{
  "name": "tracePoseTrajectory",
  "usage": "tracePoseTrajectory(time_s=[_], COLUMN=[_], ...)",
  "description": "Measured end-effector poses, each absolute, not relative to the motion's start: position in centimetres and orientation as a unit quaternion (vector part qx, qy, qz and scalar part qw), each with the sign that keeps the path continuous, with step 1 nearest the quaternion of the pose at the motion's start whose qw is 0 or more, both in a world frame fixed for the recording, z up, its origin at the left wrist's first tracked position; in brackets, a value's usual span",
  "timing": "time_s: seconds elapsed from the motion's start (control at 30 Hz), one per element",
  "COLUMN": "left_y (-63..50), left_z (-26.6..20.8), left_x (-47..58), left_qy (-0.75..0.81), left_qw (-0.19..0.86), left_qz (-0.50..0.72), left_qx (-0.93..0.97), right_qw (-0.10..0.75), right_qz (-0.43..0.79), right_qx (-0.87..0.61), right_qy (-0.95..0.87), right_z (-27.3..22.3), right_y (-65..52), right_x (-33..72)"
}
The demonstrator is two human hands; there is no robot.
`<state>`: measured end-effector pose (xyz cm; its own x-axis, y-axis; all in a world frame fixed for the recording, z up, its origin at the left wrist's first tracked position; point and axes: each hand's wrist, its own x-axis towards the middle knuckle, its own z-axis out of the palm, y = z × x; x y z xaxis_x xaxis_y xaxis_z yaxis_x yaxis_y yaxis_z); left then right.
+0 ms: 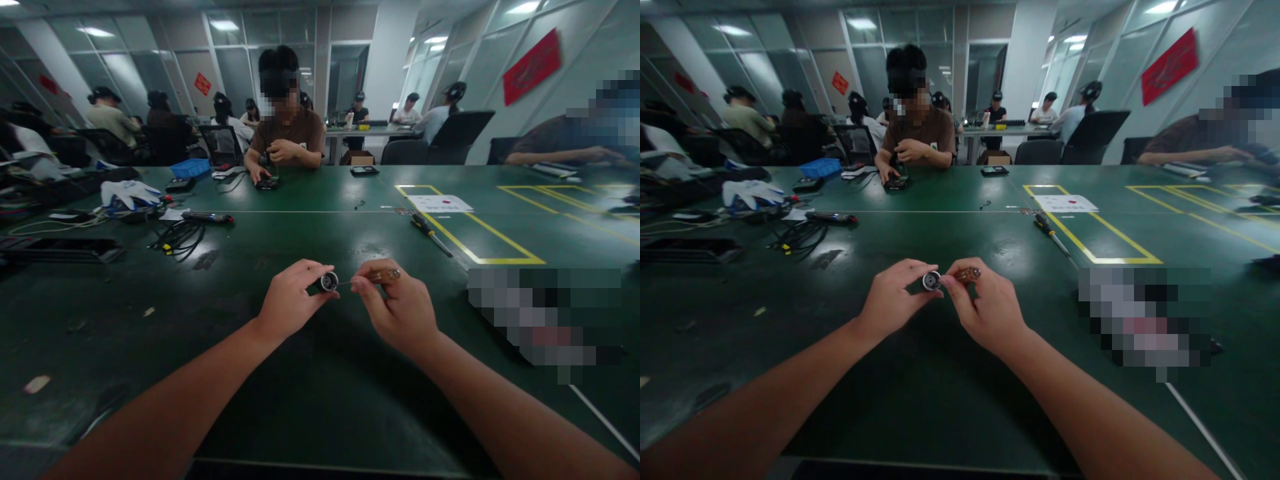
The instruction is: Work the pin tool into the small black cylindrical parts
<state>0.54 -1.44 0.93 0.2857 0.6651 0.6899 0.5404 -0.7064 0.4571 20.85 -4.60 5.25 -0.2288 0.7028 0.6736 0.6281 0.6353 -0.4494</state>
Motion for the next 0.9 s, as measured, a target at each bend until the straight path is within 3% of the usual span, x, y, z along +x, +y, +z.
tracePoseTrajectory(time_s=[0.9], left_y=[-1.65], left_z=[0.93], left_x=[0.72], left_qy=[0.387], left_qw=[0.063], left_qz=[0.46], left_qx=[0.797], right_qw=[0.471], right_qz=[-0.001], right_qx=[-0.426], right_qy=[-0.773], right_z=[5.36], right_y=[-4.79], right_x=[21.07])
